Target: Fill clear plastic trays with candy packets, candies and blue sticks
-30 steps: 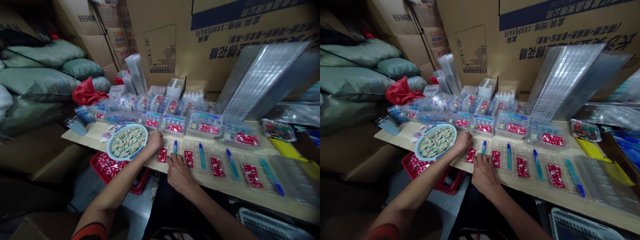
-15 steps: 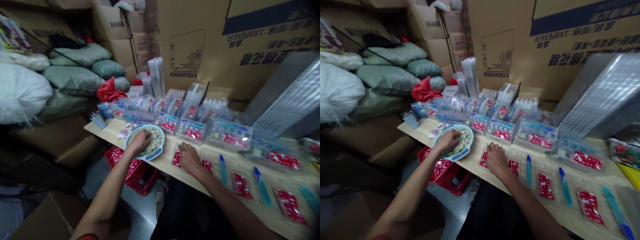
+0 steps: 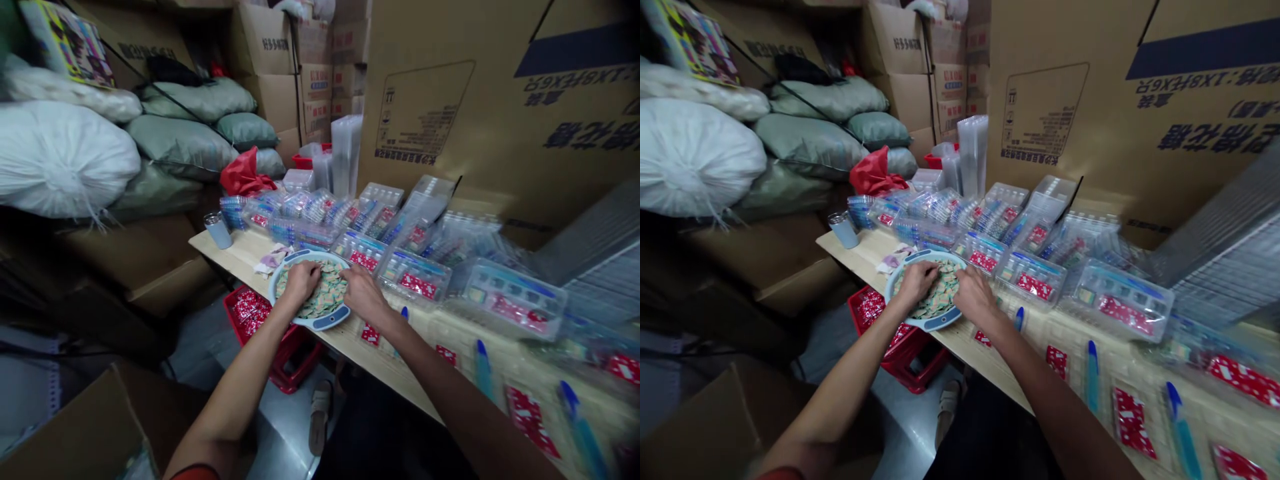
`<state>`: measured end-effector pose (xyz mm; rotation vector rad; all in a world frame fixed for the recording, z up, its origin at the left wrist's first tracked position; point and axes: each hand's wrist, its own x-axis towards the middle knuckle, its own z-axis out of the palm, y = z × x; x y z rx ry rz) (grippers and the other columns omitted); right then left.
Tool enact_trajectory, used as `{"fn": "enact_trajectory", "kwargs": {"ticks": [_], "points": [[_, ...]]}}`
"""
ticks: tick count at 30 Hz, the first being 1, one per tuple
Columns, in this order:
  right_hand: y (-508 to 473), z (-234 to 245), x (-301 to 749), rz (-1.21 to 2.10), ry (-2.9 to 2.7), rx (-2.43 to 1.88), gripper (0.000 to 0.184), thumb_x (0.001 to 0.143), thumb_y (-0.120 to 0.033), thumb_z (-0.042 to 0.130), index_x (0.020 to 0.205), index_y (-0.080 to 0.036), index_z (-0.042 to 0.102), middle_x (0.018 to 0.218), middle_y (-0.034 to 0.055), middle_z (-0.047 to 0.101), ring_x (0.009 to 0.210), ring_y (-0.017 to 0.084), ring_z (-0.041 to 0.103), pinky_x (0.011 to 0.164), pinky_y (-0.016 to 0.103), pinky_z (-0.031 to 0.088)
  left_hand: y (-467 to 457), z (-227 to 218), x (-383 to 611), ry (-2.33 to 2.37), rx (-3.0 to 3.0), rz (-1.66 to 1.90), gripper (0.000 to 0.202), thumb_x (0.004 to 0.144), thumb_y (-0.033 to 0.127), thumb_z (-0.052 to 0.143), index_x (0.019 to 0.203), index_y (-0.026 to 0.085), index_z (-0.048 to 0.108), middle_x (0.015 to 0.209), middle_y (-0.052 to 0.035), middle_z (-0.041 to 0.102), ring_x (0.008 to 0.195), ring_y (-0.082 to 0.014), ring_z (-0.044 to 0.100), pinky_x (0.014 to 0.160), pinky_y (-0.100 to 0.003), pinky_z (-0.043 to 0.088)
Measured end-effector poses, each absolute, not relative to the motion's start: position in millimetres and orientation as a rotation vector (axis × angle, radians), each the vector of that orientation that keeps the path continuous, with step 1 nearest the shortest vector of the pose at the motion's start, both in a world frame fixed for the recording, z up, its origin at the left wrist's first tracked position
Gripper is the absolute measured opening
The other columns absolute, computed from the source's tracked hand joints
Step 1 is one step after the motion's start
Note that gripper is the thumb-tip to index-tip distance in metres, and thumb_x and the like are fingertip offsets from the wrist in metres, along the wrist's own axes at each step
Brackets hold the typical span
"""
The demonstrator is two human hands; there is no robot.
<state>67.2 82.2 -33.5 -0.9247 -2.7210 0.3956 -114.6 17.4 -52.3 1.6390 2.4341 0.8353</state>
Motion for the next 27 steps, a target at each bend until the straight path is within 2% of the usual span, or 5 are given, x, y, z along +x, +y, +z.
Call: {"fn": "enact_trajectory", "kwargs": {"ticks": [6, 11, 17, 22, 27], "points": [[80.5, -38.7, 25.1, 0.256, -2.799, -0.923, 0.038, 0.085, -0.010, 0.054, 0.121, -0.009, 0.065, 0.123, 0.0206, 0.062, 0.120, 0.033, 0.052, 0.104, 0.047, 0.034, 18.1, -60.2, -125.5, 2.041, 1.070, 1.461, 0.024, 0.087, 0.029, 0.060, 0.097, 0.014, 0.076, 0.082, -0.0036, 0.073, 0.068, -0.0141, 0.062, 0.066, -0.024, 0.048], [96.5, -48.5, 14.1, 0.610, -2.595, -0.927, 0.031, 0.088, -0.010, 0.052, 0.112, -0.010, 0.071, 0.116, 0.0203, 0.069, 0.112, 0.031, 0.061, 0.100, 0.042, 0.041, 17.4, -67.0, -132.9, 1.830, 0.809, 1.790, 0.014, 0.071, 0.023, 0.072, 0.080, 0.012, 0.074, 0.066, -0.0029, 0.069, 0.056, -0.0119, 0.057, 0.057, -0.023, 0.044], [114.2, -59.2, 5.9, 0.842, -2.464, -0.869, 0.041, 0.093, -0.012, 0.039, 0.128, -0.017, 0.061, 0.093, 0.0029, 0.074, 0.087, 0.017, 0.068, 0.075, 0.024, 0.049, 22.5, -73.6, -130.7, 1.749, 0.837, 1.769, 0.032, 0.069, 0.020, 0.074, 0.101, 0.014, 0.077, 0.064, -0.0014, 0.068, 0.055, -0.0141, 0.060, 0.056, -0.024, 0.046], [105.0, -53.9, 2.7, 0.867, -2.329, -0.807, 0.043, 0.090, -0.011, 0.044, 0.131, -0.015, 0.054, 0.089, 0.0035, 0.069, 0.081, 0.019, 0.065, 0.074, 0.026, 0.046, 20.1, -67.7, -122.9, 1.557, 0.908, 1.655, 0.025, 0.076, 0.031, 0.073, 0.096, 0.016, 0.079, 0.082, -0.0046, 0.075, 0.069, -0.0164, 0.067, 0.069, -0.029, 0.053], [98.0, -48.8, -0.2, 0.881, -2.349, -0.884, 0.035, 0.086, -0.010, 0.050, 0.119, -0.017, 0.057, 0.080, 0.0030, 0.065, 0.077, 0.021, 0.061, 0.072, 0.028, 0.041, 18.5, -65.6, -121.4, 1.475, 0.984, 1.614, 0.026, 0.070, 0.029, 0.078, 0.092, 0.016, 0.078, 0.083, -0.0036, 0.075, 0.069, -0.0155, 0.065, 0.070, -0.029, 0.052]]}}
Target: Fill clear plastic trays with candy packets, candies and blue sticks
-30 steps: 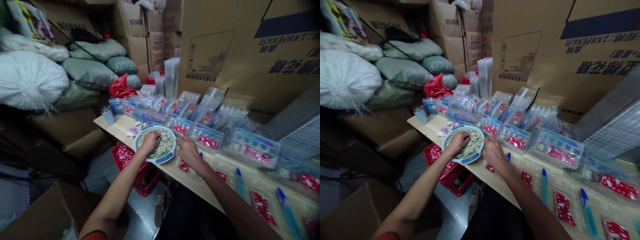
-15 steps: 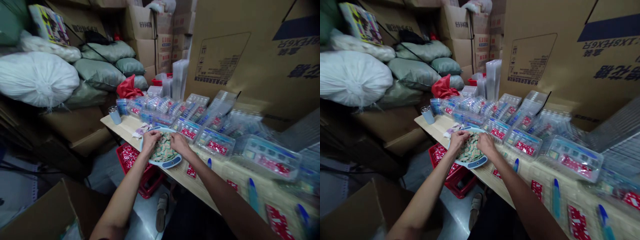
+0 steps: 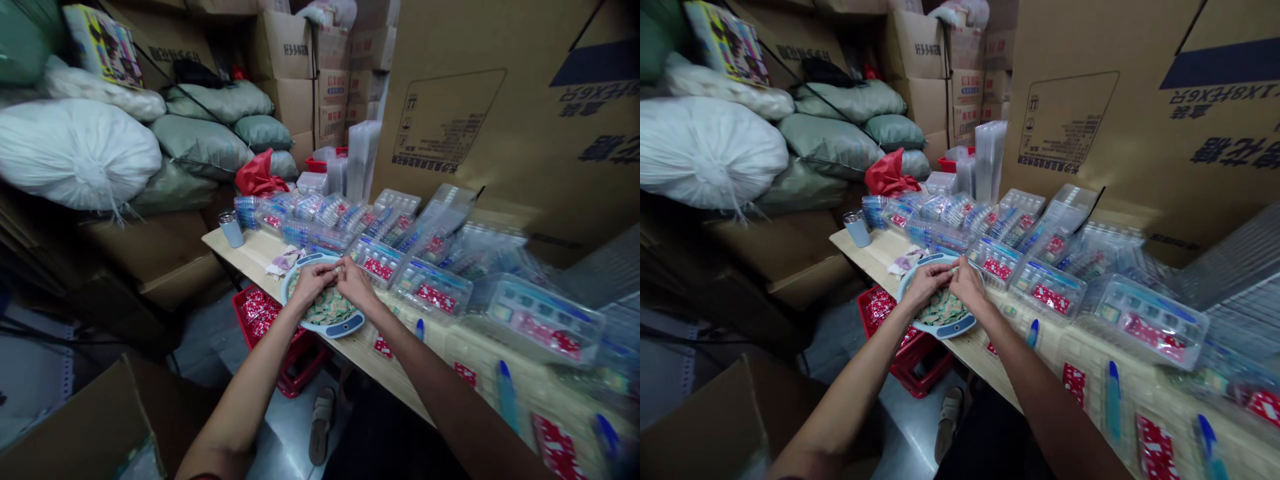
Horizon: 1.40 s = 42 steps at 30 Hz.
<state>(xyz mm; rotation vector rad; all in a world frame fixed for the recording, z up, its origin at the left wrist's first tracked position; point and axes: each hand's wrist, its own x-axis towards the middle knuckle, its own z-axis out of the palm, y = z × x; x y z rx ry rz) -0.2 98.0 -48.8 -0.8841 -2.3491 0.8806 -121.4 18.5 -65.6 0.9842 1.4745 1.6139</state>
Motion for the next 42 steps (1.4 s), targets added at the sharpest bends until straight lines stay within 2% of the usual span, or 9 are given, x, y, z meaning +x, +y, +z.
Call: {"fn": "enact_trajectory", "kwargs": {"ticks": [5, 11, 18, 23, 26, 30, 33, 36, 42], "points": [[104.9, -55.5, -1.2, 0.936, -2.312, -0.945, 0.021, 0.086, -0.014, 0.054, 0.106, -0.019, 0.059, 0.074, 0.0006, 0.062, 0.068, 0.019, 0.057, 0.066, 0.027, 0.038, 19.6, -68.1, -123.2, 1.489, 0.939, 1.733, 0.024, 0.066, 0.024, 0.080, 0.088, 0.015, 0.074, 0.065, 0.0018, 0.066, 0.056, -0.0117, 0.059, 0.062, -0.025, 0.049], [110.9, -59.8, -0.5, 0.939, -2.284, -0.897, 0.007, 0.083, -0.015, 0.055, 0.083, -0.021, 0.057, 0.072, -0.0008, 0.060, 0.069, 0.017, 0.055, 0.063, 0.025, 0.036, 19.9, -67.5, -121.3, 1.504, 0.932, 1.702, 0.029, 0.070, 0.030, 0.079, 0.095, 0.015, 0.077, 0.085, -0.0042, 0.075, 0.069, -0.0144, 0.065, 0.070, -0.027, 0.051], [111.3, -64.0, -0.7, 1.044, -2.247, -0.849, 0.014, 0.085, -0.017, 0.056, 0.098, -0.021, 0.059, 0.075, -0.0008, 0.063, 0.070, 0.017, 0.060, 0.064, 0.025, 0.040, 20.0, -67.7, -123.8, 1.475, 0.991, 1.738, 0.041, 0.066, 0.025, 0.077, 0.105, 0.014, 0.068, 0.070, 0.0011, 0.067, 0.060, -0.0120, 0.058, 0.063, -0.025, 0.046], [116.7, -64.2, -1.6, 1.115, -2.216, -0.854, 0.006, 0.088, -0.023, 0.053, 0.086, -0.021, 0.058, 0.076, -0.0002, 0.066, 0.071, 0.016, 0.062, 0.063, 0.024, 0.042, 17.3, -64.1, -121.3, 1.562, 1.066, 1.729, 0.042, 0.072, 0.027, 0.072, 0.111, 0.016, 0.061, 0.076, 0.0000, 0.067, 0.064, -0.0133, 0.060, 0.065, -0.025, 0.047], [120.6, -61.0, 3.2, 1.078, -2.189, -0.917, 0.006, 0.087, -0.026, 0.054, 0.084, -0.021, 0.056, 0.073, -0.0008, 0.063, 0.069, 0.017, 0.059, 0.062, 0.025, 0.040, 13.1, -62.0, -118.3, 1.848, 1.323, 1.575, 0.024, 0.075, 0.027, 0.067, 0.097, 0.016, 0.067, 0.078, -0.0012, 0.067, 0.067, -0.0142, 0.058, 0.065, -0.025, 0.045], [121.9, -57.0, 14.2, 0.977, -2.172, -1.000, 0.004, 0.086, -0.024, 0.054, 0.086, -0.021, 0.057, 0.075, 0.0008, 0.061, 0.070, 0.019, 0.057, 0.063, 0.028, 0.037, 8.6, -59.8, -113.9, 2.061, 1.720, 1.118, 0.029, 0.065, 0.025, 0.077, 0.093, 0.019, 0.073, 0.079, -0.0009, 0.066, 0.072, -0.0182, 0.057, 0.068, -0.028, 0.044], [120.5, -56.2, 19.4, 0.899, -2.189, -1.026, 0.004, 0.086, -0.022, 0.055, 0.088, -0.021, 0.059, 0.077, 0.0018, 0.062, 0.072, 0.019, 0.057, 0.065, 0.028, 0.037, 7.9, -59.2, -112.0, 2.105, 1.822, 1.004, 0.018, 0.069, 0.022, 0.074, 0.087, 0.020, 0.076, 0.078, -0.0033, 0.068, 0.075, -0.0206, 0.057, 0.073, -0.030, 0.044], [117.9, -56.4, 20.2, 0.834, -2.237, -1.018, 0.005, 0.086, -0.020, 0.055, 0.088, -0.021, 0.059, 0.077, 0.0015, 0.063, 0.073, 0.019, 0.058, 0.066, 0.028, 0.038, 8.8, -60.2, -113.2, 2.082, 1.724, 1.142, 0.010, 0.076, 0.022, 0.070, 0.083, 0.020, 0.076, 0.076, -0.0042, 0.070, 0.075, -0.0206, 0.057, 0.074, -0.030, 0.044], [108.1, -57.7, 15.2, 0.796, -2.242, -0.967, 0.008, 0.084, -0.016, 0.056, 0.088, -0.021, 0.061, 0.077, 0.0017, 0.064, 0.073, 0.019, 0.059, 0.070, 0.028, 0.039, 13.2, -63.8, -120.3, 1.689, 1.219, 1.632, 0.025, 0.076, 0.036, 0.075, 0.090, 0.016, 0.075, 0.077, -0.0028, 0.071, 0.067, -0.0161, 0.059, 0.069, -0.028, 0.047]]}}
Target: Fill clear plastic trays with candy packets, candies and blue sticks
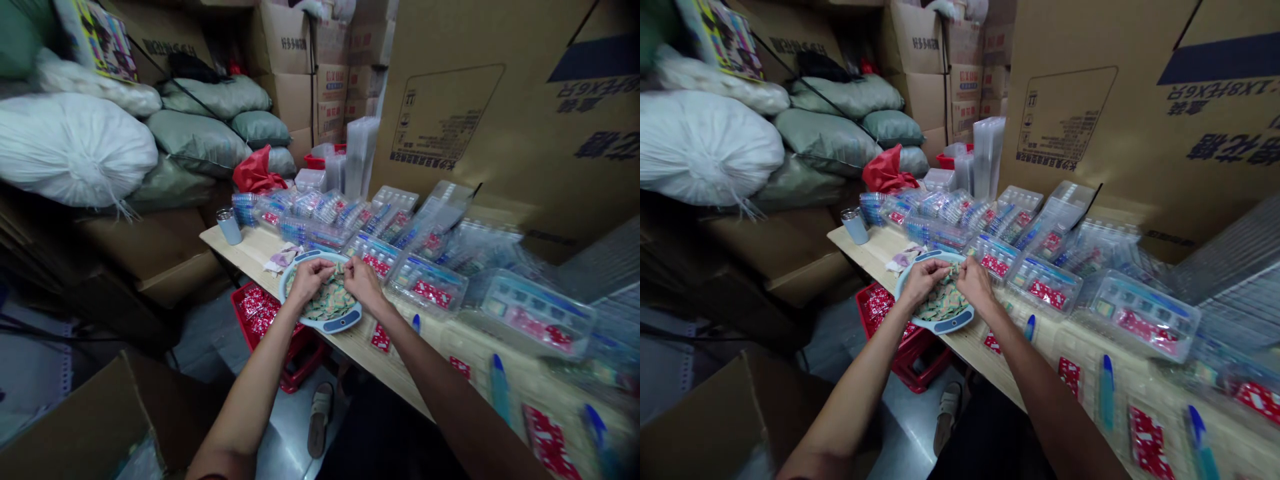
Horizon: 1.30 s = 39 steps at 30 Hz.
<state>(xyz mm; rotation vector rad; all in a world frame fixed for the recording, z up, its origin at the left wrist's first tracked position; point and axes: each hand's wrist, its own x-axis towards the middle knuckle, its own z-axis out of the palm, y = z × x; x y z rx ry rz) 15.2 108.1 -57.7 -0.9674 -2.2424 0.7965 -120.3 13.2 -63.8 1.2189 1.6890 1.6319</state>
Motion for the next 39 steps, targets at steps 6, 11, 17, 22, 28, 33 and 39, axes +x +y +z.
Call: {"fn": "enact_trajectory", "kwargs": {"ticks": [6, 11, 17, 22, 28, 33, 39], "points": [[106.7, -61.6, 8.8, 1.108, -2.171, -0.786, 0.005, 0.085, -0.023, 0.056, 0.083, -0.020, 0.059, 0.072, -0.0007, 0.064, 0.068, 0.017, 0.060, 0.067, 0.026, 0.043, 17.6, -66.6, -122.3, 1.578, 1.109, 1.735, 0.029, 0.068, 0.037, 0.083, 0.084, 0.015, 0.072, 0.074, -0.0012, 0.070, 0.064, -0.0133, 0.059, 0.065, -0.025, 0.046], [110.3, -65.6, 6.6, 1.175, -2.139, -0.787, 0.007, 0.084, -0.027, 0.056, 0.084, -0.021, 0.058, 0.071, -0.0024, 0.064, 0.065, 0.015, 0.060, 0.062, 0.024, 0.044, 16.2, -64.3, -120.3, 1.568, 1.018, 1.714, 0.030, 0.069, 0.039, 0.083, 0.084, 0.015, 0.072, 0.070, -0.0002, 0.067, 0.055, -0.0105, 0.053, 0.056, -0.024, 0.042], [113.7, -65.8, 6.9, 1.103, -2.062, -0.899, 0.004, 0.082, -0.023, 0.055, 0.083, -0.021, 0.058, 0.075, 0.0002, 0.065, 0.073, 0.018, 0.062, 0.070, 0.028, 0.044, 11.1, -57.2, -121.5, 1.452, 0.964, 1.790, 0.039, 0.065, 0.030, 0.083, 0.100, 0.015, 0.073, 0.083, -0.0020, 0.069, 0.069, -0.0125, 0.061, 0.068, -0.025, 0.048], [105.4, -63.5, 3.3, 1.200, -2.081, -0.802, 0.006, 0.082, -0.026, 0.055, 0.081, -0.021, 0.058, 0.072, -0.0012, 0.065, 0.072, 0.017, 0.062, 0.068, 0.026, 0.046, 13.4, -56.9, -122.2, 1.440, 0.991, 1.873, 0.038, 0.063, 0.028, 0.083, 0.096, 0.015, 0.070, 0.081, -0.0010, 0.066, 0.071, -0.0115, 0.059, 0.070, -0.024, 0.046], [100.2, -64.2, -3.0, 1.291, -2.070, -0.791, 0.015, 0.082, -0.035, 0.058, 0.083, -0.020, 0.059, 0.072, -0.0011, 0.066, 0.068, 0.016, 0.062, 0.060, 0.024, 0.046, 16.0, -58.6, -121.3, 1.500, 1.064, 1.889, 0.032, 0.067, 0.028, 0.080, 0.094, 0.016, 0.069, 0.078, 0.0003, 0.063, 0.070, -0.0118, 0.057, 0.068, -0.024, 0.044], [110.3, -61.8, -1.7, 1.172, -2.019, -0.922, 0.010, 0.082, -0.030, 0.055, 0.082, -0.021, 0.058, 0.073, 0.0002, 0.065, 0.070, 0.018, 0.062, 0.064, 0.026, 0.044, 12.1, -60.2, -121.3, 1.896, 1.154, 1.815, 0.017, 0.078, 0.028, 0.068, 0.090, 0.018, 0.071, 0.078, -0.0018, 0.065, 0.070, -0.0155, 0.056, 0.070, -0.027, 0.044], [118.4, -52.4, 15.9, 1.105, -2.045, -0.936, 0.009, 0.083, -0.030, 0.056, 0.080, -0.022, 0.057, 0.072, -0.0001, 0.064, 0.069, 0.018, 0.061, 0.064, 0.027, 0.043, 11.3, -65.6, -113.6, 2.432, 1.365, 1.240, 0.011, 0.064, 0.021, 0.080, 0.063, 0.022, 0.069, 0.064, -0.0045, 0.063, 0.079, -0.0263, 0.061, 0.082, -0.035, 0.043]]}}
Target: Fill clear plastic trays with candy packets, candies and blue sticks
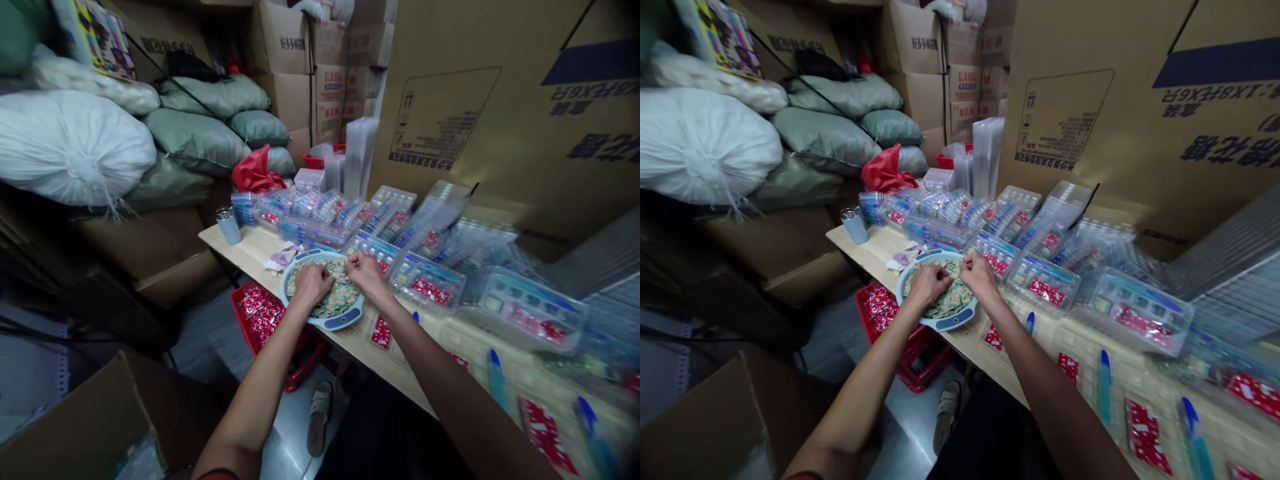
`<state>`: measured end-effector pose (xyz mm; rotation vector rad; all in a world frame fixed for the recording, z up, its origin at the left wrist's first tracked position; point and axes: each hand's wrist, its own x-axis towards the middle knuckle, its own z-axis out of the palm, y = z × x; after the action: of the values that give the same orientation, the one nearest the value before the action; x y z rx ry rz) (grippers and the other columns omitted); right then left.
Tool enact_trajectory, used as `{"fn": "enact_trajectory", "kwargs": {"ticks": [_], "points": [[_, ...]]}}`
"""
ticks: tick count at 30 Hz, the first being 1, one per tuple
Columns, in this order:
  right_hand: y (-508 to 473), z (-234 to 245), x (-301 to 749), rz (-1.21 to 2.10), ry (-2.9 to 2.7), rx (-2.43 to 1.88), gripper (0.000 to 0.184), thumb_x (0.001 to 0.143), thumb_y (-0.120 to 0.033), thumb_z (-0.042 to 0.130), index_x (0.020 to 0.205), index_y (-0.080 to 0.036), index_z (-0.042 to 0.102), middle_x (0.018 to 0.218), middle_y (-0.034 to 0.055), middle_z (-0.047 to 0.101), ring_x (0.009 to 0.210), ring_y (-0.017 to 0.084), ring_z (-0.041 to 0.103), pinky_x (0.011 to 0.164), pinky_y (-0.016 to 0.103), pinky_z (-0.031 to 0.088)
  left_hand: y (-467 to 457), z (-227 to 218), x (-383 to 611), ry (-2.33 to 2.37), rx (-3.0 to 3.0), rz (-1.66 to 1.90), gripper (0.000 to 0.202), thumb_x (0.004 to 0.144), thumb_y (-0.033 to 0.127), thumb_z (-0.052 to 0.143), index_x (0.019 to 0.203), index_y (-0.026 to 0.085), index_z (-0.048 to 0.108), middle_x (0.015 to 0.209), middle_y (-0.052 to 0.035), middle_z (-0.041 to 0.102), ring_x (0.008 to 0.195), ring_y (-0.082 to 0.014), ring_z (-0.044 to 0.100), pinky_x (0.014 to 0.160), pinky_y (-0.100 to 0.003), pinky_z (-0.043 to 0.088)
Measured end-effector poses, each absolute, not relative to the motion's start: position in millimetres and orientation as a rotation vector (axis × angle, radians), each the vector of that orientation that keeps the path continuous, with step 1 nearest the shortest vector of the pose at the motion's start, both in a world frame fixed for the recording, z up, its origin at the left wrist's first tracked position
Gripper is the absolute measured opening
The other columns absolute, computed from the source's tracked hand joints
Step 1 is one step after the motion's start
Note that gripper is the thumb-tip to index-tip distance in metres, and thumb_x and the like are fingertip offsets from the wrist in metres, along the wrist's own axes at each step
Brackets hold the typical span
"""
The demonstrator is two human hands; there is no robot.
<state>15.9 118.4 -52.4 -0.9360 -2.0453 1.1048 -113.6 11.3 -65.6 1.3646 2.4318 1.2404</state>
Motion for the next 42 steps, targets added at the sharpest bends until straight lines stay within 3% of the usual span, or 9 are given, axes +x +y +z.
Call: {"fn": "enact_trajectory", "kwargs": {"ticks": [4, 9, 14, 21, 26, 32, 38, 42], "points": [[117.8, -52.4, 21.4, 1.126, -2.060, -0.928, 0.009, 0.083, -0.030, 0.056, 0.081, -0.022, 0.058, 0.071, -0.0006, 0.065, 0.067, 0.017, 0.061, 0.062, 0.027, 0.042, 11.9, -66.8, -116.2, 2.396, 1.282, 1.339, 0.010, 0.074, 0.021, 0.072, 0.064, 0.022, 0.070, 0.058, -0.0039, 0.061, 0.072, -0.0246, 0.060, 0.078, -0.033, 0.043], [112.6, -50.9, 20.7, 1.120, -2.034, -0.935, 0.005, 0.082, -0.027, 0.059, 0.080, -0.023, 0.056, 0.071, -0.0012, 0.064, 0.069, 0.017, 0.061, 0.065, 0.027, 0.042, 11.4, -58.8, -118.0, 2.114, 1.167, 1.720, 0.009, 0.082, 0.025, 0.065, 0.081, 0.020, 0.071, 0.069, -0.0028, 0.066, 0.068, -0.0190, 0.059, 0.071, -0.029, 0.044], [106.3, -48.0, 19.7, 1.226, -1.988, -0.907, 0.004, 0.077, -0.024, 0.062, 0.076, -0.022, 0.058, 0.067, -0.0012, 0.063, 0.067, 0.018, 0.060, 0.063, 0.027, 0.043, 7.6, -43.2, -105.2, 1.604, 1.061, 1.728, 0.021, 0.075, 0.034, 0.076, 0.086, 0.016, 0.071, 0.071, -0.0016, 0.067, 0.064, -0.0151, 0.060, 0.067, -0.027, 0.047], [102.4, -33.9, 45.7, 1.492, -1.864, -0.804, 0.013, 0.080, -0.032, 0.058, 0.077, -0.019, 0.060, 0.065, -0.0015, 0.062, 0.059, 0.013, 0.056, 0.055, 0.022, 0.042, 16.6, -22.1, -75.5, 1.553, 1.015, 1.733, 0.031, 0.067, 0.039, 0.081, 0.085, 0.014, 0.073, 0.069, 0.0001, 0.069, 0.060, -0.0126, 0.060, 0.061, -0.025, 0.049], [113.3, -12.4, 92.2, 1.635, -1.721, -0.750, 0.019, 0.081, -0.036, 0.063, 0.076, -0.018, 0.058, 0.063, -0.0038, 0.057, 0.056, 0.010, 0.051, 0.054, 0.021, 0.038, 41.7, -12.9, -32.5, 1.583, 1.186, 1.749, 0.029, 0.070, 0.037, 0.078, 0.087, 0.014, 0.074, 0.074, -0.0008, 0.070, 0.064, -0.0125, 0.060, 0.065, -0.024, 0.049], [131.7, 6.7, 174.1, 1.384, -1.868, -0.901, 0.008, 0.086, -0.023, 0.055, 0.084, -0.017, 0.060, 0.069, -0.0021, 0.060, 0.060, 0.013, 0.053, 0.060, 0.024, 0.040, 70.3, -7.5, 20.9, 1.347, 1.136, 1.671, 0.043, 0.062, 0.028, 0.085, 0.100, 0.013, 0.073, 0.078, -0.0003, 0.069, 0.068, -0.0108, 0.059, 0.066, -0.022, 0.045], [86.2, -25.6, 253.3, 0.579, -2.632, -1.248, 0.027, 0.094, -0.012, 0.042, 0.095, -0.011, 0.069, 0.094, 0.0123, 0.070, 0.086, 0.022, 0.063, 0.081, 0.033, 0.043, 85.6, -46.2, 51.9, 1.426, 1.026, 1.264, 0.023, 0.059, 0.015, 0.080, 0.081, 0.010, 0.074, 0.066, 0.0006, 0.065, 0.057, -0.0088, 0.053, 0.059, -0.022, 0.041], [34.3, -53.8, 268.1, 0.452, -2.865, -1.377, 0.034, 0.086, -0.003, 0.046, 0.109, -0.007, 0.070, 0.113, 0.0183, 0.068, 0.108, 0.028, 0.060, 0.092, 0.036, 0.043, 98.3, -75.9, 84.7, 1.501, 1.195, 1.048, 0.024, 0.065, 0.006, 0.069, 0.088, 0.011, 0.074, 0.066, 0.0021, 0.065, 0.056, -0.0088, 0.054, 0.057, -0.020, 0.041]]}}
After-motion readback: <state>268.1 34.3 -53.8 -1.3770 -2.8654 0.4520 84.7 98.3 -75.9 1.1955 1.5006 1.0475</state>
